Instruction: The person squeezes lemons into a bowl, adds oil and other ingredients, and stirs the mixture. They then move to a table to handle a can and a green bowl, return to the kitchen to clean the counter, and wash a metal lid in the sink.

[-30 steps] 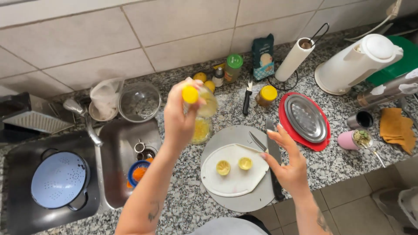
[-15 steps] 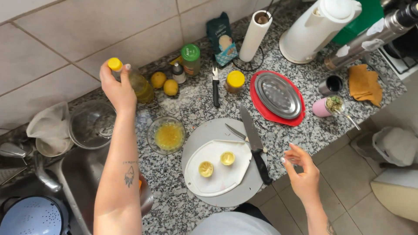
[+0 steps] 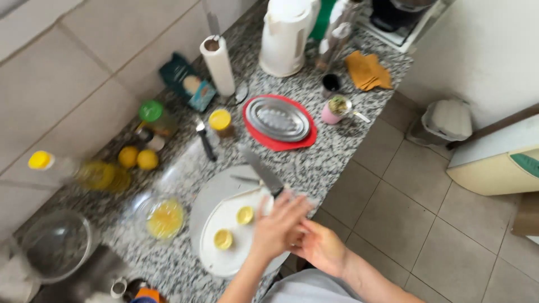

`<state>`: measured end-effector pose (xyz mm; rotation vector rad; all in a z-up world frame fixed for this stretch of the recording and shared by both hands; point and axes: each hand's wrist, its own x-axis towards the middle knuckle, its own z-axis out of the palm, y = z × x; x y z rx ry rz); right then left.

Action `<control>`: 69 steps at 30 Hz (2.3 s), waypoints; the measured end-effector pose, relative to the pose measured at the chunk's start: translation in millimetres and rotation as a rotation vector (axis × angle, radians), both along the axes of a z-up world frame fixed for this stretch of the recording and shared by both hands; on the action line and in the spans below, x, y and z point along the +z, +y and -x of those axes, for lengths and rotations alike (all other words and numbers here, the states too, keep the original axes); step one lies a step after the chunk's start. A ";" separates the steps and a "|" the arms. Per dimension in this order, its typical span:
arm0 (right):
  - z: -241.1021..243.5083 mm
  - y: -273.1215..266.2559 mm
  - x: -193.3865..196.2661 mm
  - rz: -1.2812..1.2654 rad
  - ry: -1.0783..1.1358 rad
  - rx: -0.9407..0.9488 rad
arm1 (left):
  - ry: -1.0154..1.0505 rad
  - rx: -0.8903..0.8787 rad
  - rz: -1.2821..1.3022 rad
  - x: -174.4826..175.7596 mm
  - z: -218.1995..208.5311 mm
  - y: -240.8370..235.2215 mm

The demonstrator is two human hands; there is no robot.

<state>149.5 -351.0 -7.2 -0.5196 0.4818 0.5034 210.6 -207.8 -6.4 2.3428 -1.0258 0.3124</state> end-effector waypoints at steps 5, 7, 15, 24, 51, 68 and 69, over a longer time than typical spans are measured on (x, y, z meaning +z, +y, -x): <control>-40.4 -121.5 27.8 0.746 -0.119 0.418 | 0.245 0.329 0.124 -1.2 -23.4 1.1; -63.8 -191.1 -19.4 1.121 -0.198 0.538 | 0.269 0.329 0.243 10.9 -20.9 -20.8; -274.1 -417.0 -257.2 2.470 -0.669 1.149 | 0.370 0.575 0.476 -77.4 -11.4 -201.7; -298.4 -439.6 -251.7 2.106 -0.814 1.698 | 0.754 0.570 0.185 -44.4 -0.7 -402.7; -229.2 -646.1 -77.8 1.400 -0.755 1.671 | 0.986 1.082 -0.051 -120.7 85.4 -616.4; -235.8 -612.8 -123.9 1.595 -1.539 1.734 | 0.972 1.274 -0.095 -104.9 80.3 -668.1; -224.8 -612.8 -126.2 1.523 -1.497 1.804 | 1.002 1.267 -0.060 -100.6 83.3 -667.3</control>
